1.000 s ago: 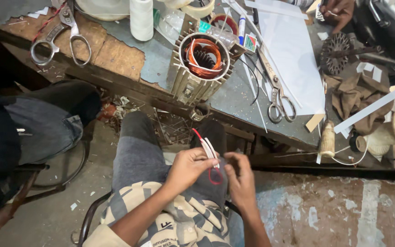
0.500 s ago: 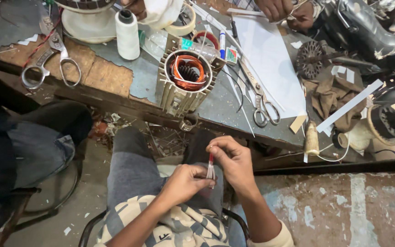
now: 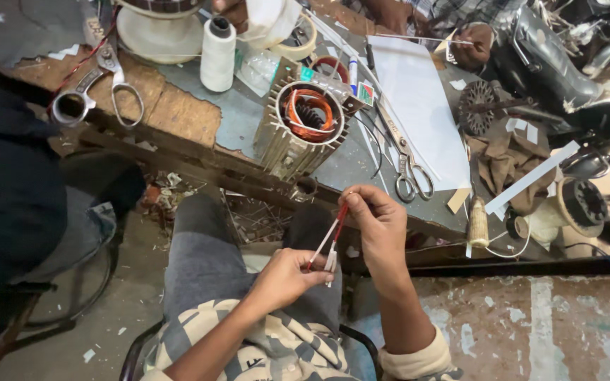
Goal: The person strips insulation from red wires using pliers, then cuts and strips white plastic tubing. They insert the prepared wires into the tubing and place the assembly into a motor stator on the workbench.
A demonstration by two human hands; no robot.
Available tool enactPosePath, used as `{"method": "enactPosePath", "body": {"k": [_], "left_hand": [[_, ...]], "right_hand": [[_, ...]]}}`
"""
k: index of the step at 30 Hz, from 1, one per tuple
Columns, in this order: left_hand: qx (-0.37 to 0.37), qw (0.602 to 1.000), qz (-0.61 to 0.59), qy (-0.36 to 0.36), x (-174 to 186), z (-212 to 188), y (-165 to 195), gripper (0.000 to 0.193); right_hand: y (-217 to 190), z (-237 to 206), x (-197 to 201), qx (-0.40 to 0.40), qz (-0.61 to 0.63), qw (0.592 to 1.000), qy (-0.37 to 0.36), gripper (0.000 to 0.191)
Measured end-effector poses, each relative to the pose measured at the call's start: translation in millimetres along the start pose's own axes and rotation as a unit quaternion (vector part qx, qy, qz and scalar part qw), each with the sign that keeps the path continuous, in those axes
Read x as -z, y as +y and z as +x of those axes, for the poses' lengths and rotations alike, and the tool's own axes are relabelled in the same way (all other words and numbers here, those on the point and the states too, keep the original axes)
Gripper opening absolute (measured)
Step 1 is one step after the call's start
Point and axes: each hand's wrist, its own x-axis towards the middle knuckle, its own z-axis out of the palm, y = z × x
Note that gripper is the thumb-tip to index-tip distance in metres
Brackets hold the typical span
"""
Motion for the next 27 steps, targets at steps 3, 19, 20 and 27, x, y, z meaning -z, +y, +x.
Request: {"method": "enactPosePath", "body": {"k": [3, 19, 20, 27], "left_hand": [[0.010, 1.000, -0.011, -0.016, -5.9, 3.9, -12.5, 0.021], [-0.245, 0.948, 0.202, 0.032, 44.2, -42.1, 107.9, 0.032], [-0.276, 0.922, 0.268, 0.053, 51.1, -54.4, 128.1, 0.037], [-0.439, 0.718, 0.540, 0.003, 3.6, -81.1, 266.9, 0.049]], "right_hand": [[2.2, 2.1, 0.6, 0.018, 0.014, 1.000, 0.020, 0.015], [-64.8, 148.6, 9.9, 0.170, -0.214, 0.960, 0.063, 0.020], [-59.5, 165.8, 4.0, 0.171, -0.219, 0.960, 0.042, 0.021], [-39.7, 219.5, 7.8, 0.224, -0.283, 0.927, -0.104, 0.021]]}}
